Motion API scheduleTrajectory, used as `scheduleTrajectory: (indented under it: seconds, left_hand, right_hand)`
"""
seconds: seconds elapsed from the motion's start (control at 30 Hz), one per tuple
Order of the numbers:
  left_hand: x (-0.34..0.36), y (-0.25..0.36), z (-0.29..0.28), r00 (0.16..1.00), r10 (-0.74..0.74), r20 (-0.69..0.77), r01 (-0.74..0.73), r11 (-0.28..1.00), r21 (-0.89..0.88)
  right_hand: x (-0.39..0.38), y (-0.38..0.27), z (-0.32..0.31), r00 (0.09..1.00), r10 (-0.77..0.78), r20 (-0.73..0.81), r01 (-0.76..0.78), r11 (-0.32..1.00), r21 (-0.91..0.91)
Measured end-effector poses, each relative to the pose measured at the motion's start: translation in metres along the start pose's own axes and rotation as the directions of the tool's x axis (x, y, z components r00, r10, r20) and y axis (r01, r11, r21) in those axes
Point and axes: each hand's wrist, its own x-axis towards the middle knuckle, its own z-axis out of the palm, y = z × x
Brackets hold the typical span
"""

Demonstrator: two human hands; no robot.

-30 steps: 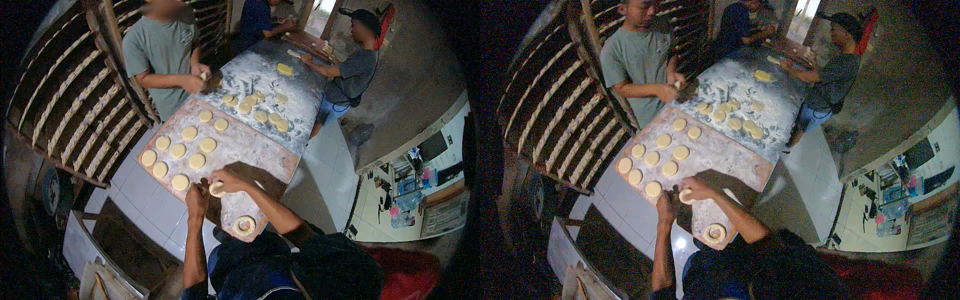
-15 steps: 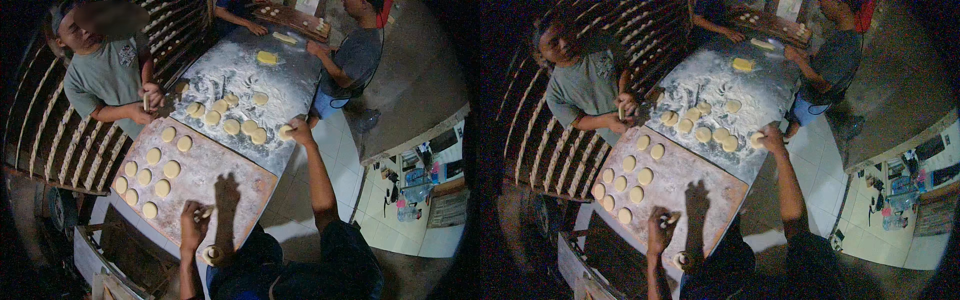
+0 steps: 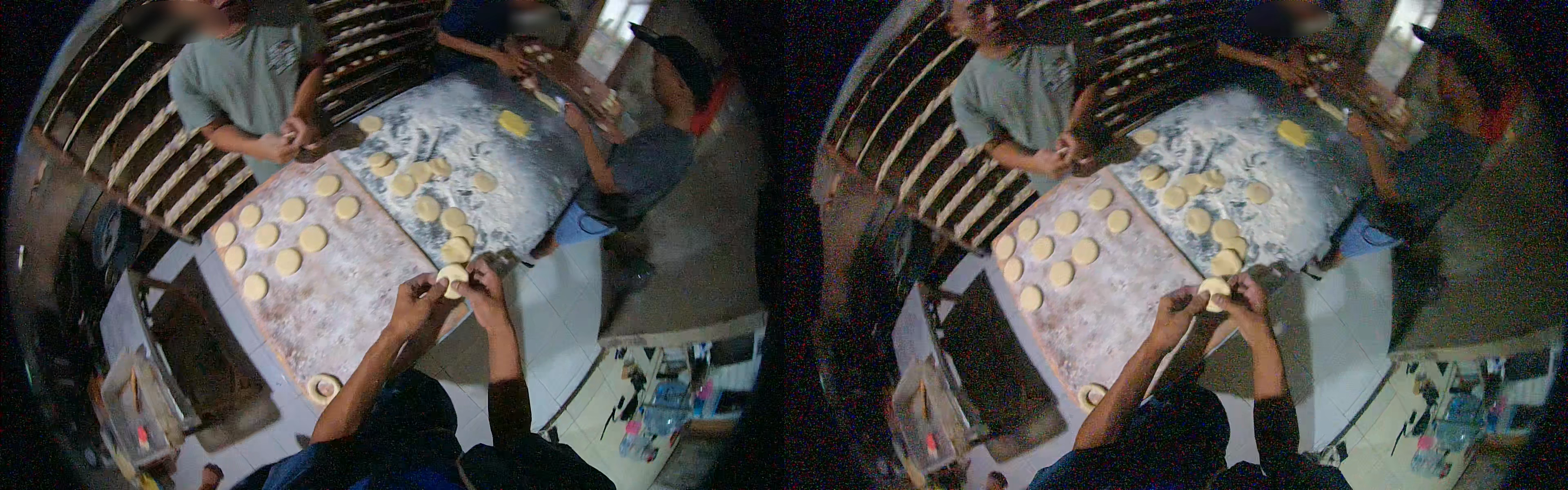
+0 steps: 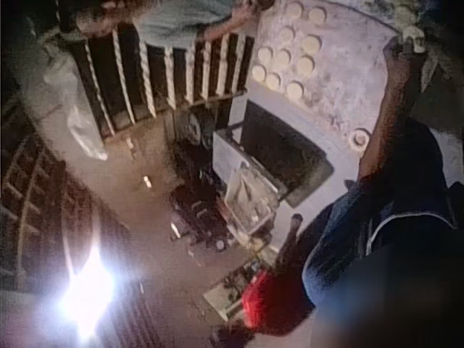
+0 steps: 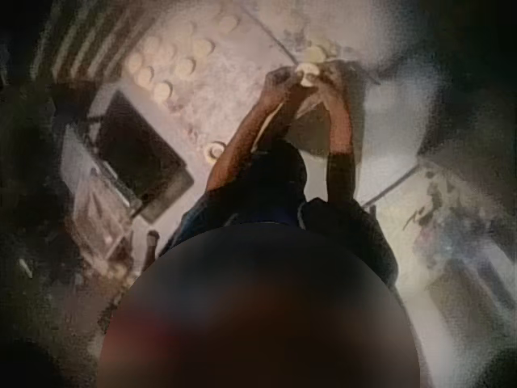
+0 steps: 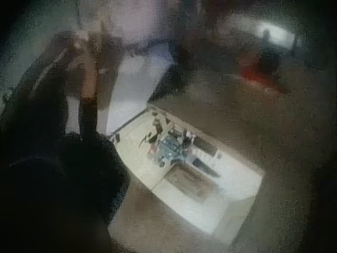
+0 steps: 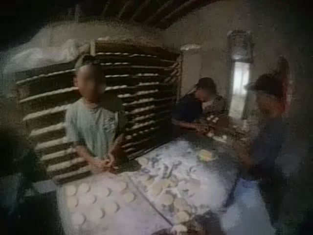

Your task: The person shapes small dough pieces into ring forms by hand and places them on a floured wooden board. Other workers are also shaping dough nearby. The person occasionally moves around the workspace to retrieve dough and continues forming rings.

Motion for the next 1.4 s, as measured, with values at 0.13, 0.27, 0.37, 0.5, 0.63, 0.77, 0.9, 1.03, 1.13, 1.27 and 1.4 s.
scheduleTrajectory:
  seconds: [0.13,0.27,0.37,0.5,0.63,0.77,0.9,1.03,1.13,1.27,1.4]
  left_hand:
    - [-0.035,-0.014,-0.042,0.992,0.033,-0.122,-0.032,0.999,0.01]
    - [-0.07,-0.011,-0.069,0.945,0.146,-0.294,-0.149,0.989,0.014]
    - [-0.094,-0.018,-0.093,0.919,0.154,-0.363,-0.148,0.988,0.043]
    - [-0.129,-0.006,-0.121,0.902,0.17,-0.397,-0.109,0.979,0.171]
    - [-0.16,0.002,-0.145,0.897,0.282,-0.34,-0.273,0.959,0.074]
    - [-0.195,0.002,-0.166,0.909,0.168,-0.382,-0.285,0.919,-0.274]
    - [-0.234,0.0,-0.183,0.948,0.248,-0.2,-0.303,0.894,-0.329]
    - [-0.243,-0.032,-0.193,0.893,0.299,-0.337,-0.408,0.854,-0.323]
    - [-0.255,-0.048,-0.199,0.851,0.341,-0.4,-0.517,0.679,-0.521]
    - [-0.263,-0.058,-0.196,0.625,0.648,-0.435,-0.365,0.735,0.571]
    - [-0.255,-0.068,-0.191,0.544,0.427,-0.723,-0.435,0.88,0.193]
  right_hand:
    - [-0.012,0.014,0.044,0.983,-0.045,0.178,0.075,0.983,-0.166]
    - [-0.026,0.025,0.091,0.941,-0.08,0.33,0.168,0.954,-0.248]
    - [-0.042,0.026,0.123,0.92,-0.064,0.386,0.179,0.946,-0.27]
    - [-0.065,0.027,0.163,0.896,-0.149,0.418,0.309,0.886,-0.346]
    - [-0.085,0.022,0.19,0.816,-0.024,0.577,0.197,0.951,-0.239]
    - [-0.103,0.012,0.213,0.538,0.156,0.828,-0.019,0.985,-0.173]
    - [-0.136,0.002,0.241,0.62,0.147,0.77,-0.177,0.983,-0.045]
    - [-0.12,0.081,0.238,0.829,0.311,0.464,0.049,0.787,-0.615]
    - [-0.157,0.09,0.256,0.847,0.136,0.514,-0.084,0.989,-0.123]
    - [-0.189,0.057,0.267,0.787,0.21,0.58,0.035,0.923,-0.382]
    - [-0.183,0.102,0.269,0.871,0.189,0.453,0.127,0.803,-0.582]
